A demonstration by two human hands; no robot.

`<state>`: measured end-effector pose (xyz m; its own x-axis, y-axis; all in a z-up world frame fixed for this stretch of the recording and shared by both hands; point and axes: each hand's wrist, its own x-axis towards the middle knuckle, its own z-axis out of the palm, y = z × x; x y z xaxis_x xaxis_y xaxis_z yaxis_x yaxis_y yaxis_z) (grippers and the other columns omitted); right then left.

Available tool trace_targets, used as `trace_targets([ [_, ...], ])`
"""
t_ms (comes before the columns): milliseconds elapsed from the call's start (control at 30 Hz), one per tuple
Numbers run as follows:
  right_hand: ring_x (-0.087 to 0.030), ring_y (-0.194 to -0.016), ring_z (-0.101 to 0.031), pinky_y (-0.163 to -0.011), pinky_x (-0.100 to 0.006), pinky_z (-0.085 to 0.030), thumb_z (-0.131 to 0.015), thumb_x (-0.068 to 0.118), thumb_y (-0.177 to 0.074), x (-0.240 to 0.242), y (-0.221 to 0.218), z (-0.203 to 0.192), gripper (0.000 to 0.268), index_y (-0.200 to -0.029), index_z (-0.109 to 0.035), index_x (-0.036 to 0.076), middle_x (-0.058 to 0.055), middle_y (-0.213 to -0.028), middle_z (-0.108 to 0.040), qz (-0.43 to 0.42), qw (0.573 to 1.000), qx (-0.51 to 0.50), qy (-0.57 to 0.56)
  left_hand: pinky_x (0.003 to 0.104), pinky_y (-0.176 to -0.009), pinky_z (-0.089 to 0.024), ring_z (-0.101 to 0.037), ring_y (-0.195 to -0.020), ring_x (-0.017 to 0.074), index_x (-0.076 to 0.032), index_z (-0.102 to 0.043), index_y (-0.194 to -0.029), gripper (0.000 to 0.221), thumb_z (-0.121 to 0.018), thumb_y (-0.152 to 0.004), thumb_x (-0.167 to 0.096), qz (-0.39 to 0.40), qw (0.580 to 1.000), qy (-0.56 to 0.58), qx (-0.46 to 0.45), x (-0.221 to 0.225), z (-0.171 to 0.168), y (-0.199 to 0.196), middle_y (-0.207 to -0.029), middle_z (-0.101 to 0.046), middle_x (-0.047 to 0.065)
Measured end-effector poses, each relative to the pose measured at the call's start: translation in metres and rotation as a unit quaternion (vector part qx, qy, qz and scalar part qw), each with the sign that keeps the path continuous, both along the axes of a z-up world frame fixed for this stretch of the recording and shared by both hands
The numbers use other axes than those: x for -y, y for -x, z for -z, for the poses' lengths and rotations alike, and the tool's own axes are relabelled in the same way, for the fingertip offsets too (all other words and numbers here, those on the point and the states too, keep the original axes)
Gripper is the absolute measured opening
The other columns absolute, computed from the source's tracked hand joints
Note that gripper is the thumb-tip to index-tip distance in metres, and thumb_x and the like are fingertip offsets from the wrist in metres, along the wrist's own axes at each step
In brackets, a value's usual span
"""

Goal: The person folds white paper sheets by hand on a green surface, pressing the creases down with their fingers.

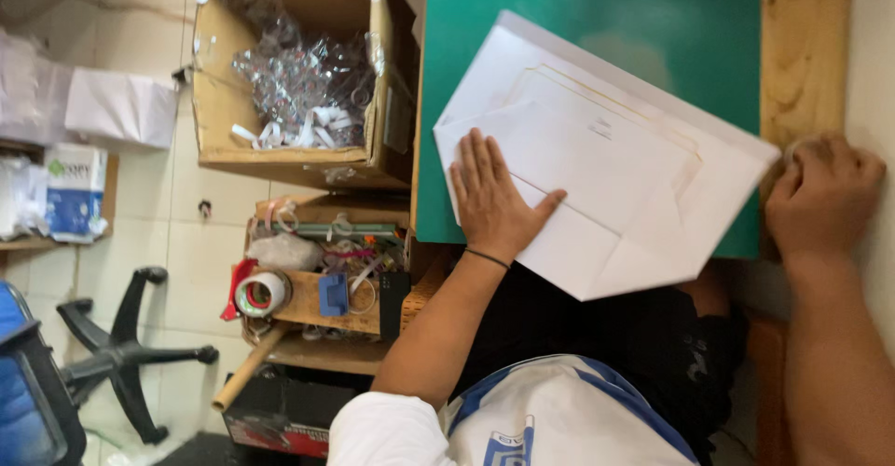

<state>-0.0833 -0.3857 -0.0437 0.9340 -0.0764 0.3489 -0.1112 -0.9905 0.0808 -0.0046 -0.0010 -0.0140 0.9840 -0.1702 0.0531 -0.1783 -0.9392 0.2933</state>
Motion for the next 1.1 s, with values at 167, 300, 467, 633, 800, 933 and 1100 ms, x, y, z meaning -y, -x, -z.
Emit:
trace_targets([
  [167, -0.043, -0.125, -0.052, -0.108, -0.054, -0.042, -0.072, 0.026, -0.087, -0.109, 0.042, -0.052, 0.059, -0.136, -0.060, -0.004, -0.023, -0.130, -0.061, -0.150, 0.939, 0.021, -0.310, 0.057, -0.125, -0.002, -0.007, -0.157, 0.0379, 0.012, -0.022, -0.155, 0.128, -0.059, -0.078, -0.083, -0.104, 0.993, -0.025, -0.040, 0.003, -0.020, -0.001, -0.167, -0.015, 0.029],
  [300, -0.040, -0.130, -0.060, -0.108, -0.051, -0.047, -0.067, 0.016, -0.079, -0.152, 0.048, -0.045, 0.055, -0.129, -0.063, -0.005, -0.024, -0.138, -0.065, -0.251, 0.956, -0.040, -0.149, 0.054, -0.129, -0.007, -0.014, -0.157, 0.0389, 0.013, -0.026, -0.153, 0.126, -0.056, -0.081, -0.086, -0.079, 0.990, -0.083, -0.082, -0.011, -0.040, -0.004, -0.166, -0.023, 0.031],
  [467, -0.030, -0.127, -0.067, -0.106, -0.035, -0.053, -0.067, 0.005, -0.104, -0.079, 0.010, -0.032, 0.010, -0.110, -0.075, 0.007, -0.013, -0.135, -0.071, -0.187, 0.926, -0.030, -0.326, 0.057, -0.119, -0.014, -0.027, -0.149, 0.0339, 0.000, -0.048, -0.149, 0.116, -0.080, -0.061, -0.068, 0.193, 0.976, 0.066, -0.079, -0.072, -0.041, 0.004, -0.158, -0.038, 0.023],
  [633, -0.027, -0.087, -0.058, -0.084, -0.035, -0.047, -0.083, 0.020, -0.101, -0.056, -0.012, -0.017, 0.017, -0.090, -0.076, 0.009, -0.008, -0.094, -0.069, -0.198, 0.952, -0.033, -0.233, 0.052, -0.113, -0.030, -0.057, -0.123, 0.0260, -0.018, -0.078, -0.091, 0.028, -0.074, -0.092, -0.046, 0.161, 0.975, 0.125, 0.089, -0.081, -0.022, -0.002, -0.118, -0.068, 0.003],
  [800, -0.023, -0.076, -0.056, -0.080, -0.037, -0.044, -0.090, 0.034, -0.100, -0.061, -0.022, 0.010, 0.036, -0.082, -0.071, 0.008, -0.002, -0.076, -0.067, -0.140, 0.960, -0.026, -0.240, 0.044, -0.082, -0.036, -0.051, -0.076, 0.0230, -0.012, -0.067, -0.070, 0.049, -0.073, -0.083, -0.059, 0.101, 0.975, 0.136, 0.147, -0.058, -0.012, -0.017, -0.065, -0.053, -0.001],
  [933, -0.021, -0.077, -0.054, -0.077, -0.034, -0.043, -0.086, 0.032, -0.097, -0.062, -0.019, 0.023, 0.031, -0.081, -0.071, 0.011, 0.000, -0.076, -0.066, -0.096, 0.959, -0.060, -0.261, 0.041, -0.081, -0.035, -0.048, -0.079, 0.0226, -0.013, -0.055, -0.064, 0.055, -0.074, -0.084, -0.060, 0.060, 0.986, 0.118, 0.099, -0.050, -0.004, -0.019, -0.067, -0.056, -0.003],
  [1100, -0.021, -0.078, -0.054, -0.085, -0.035, -0.041, -0.087, 0.033, -0.099, -0.063, -0.023, 0.021, 0.032, -0.081, -0.072, 0.012, 0.001, -0.075, -0.066, -0.085, 0.966, -0.065, -0.237, 0.041, -0.083, -0.035, -0.047, -0.081, 0.0230, -0.013, -0.053, -0.063, 0.054, -0.077, -0.085, -0.056, 0.048, 0.989, 0.112, 0.086, -0.047, -0.004, -0.023, -0.068, -0.056, -0.003],
])
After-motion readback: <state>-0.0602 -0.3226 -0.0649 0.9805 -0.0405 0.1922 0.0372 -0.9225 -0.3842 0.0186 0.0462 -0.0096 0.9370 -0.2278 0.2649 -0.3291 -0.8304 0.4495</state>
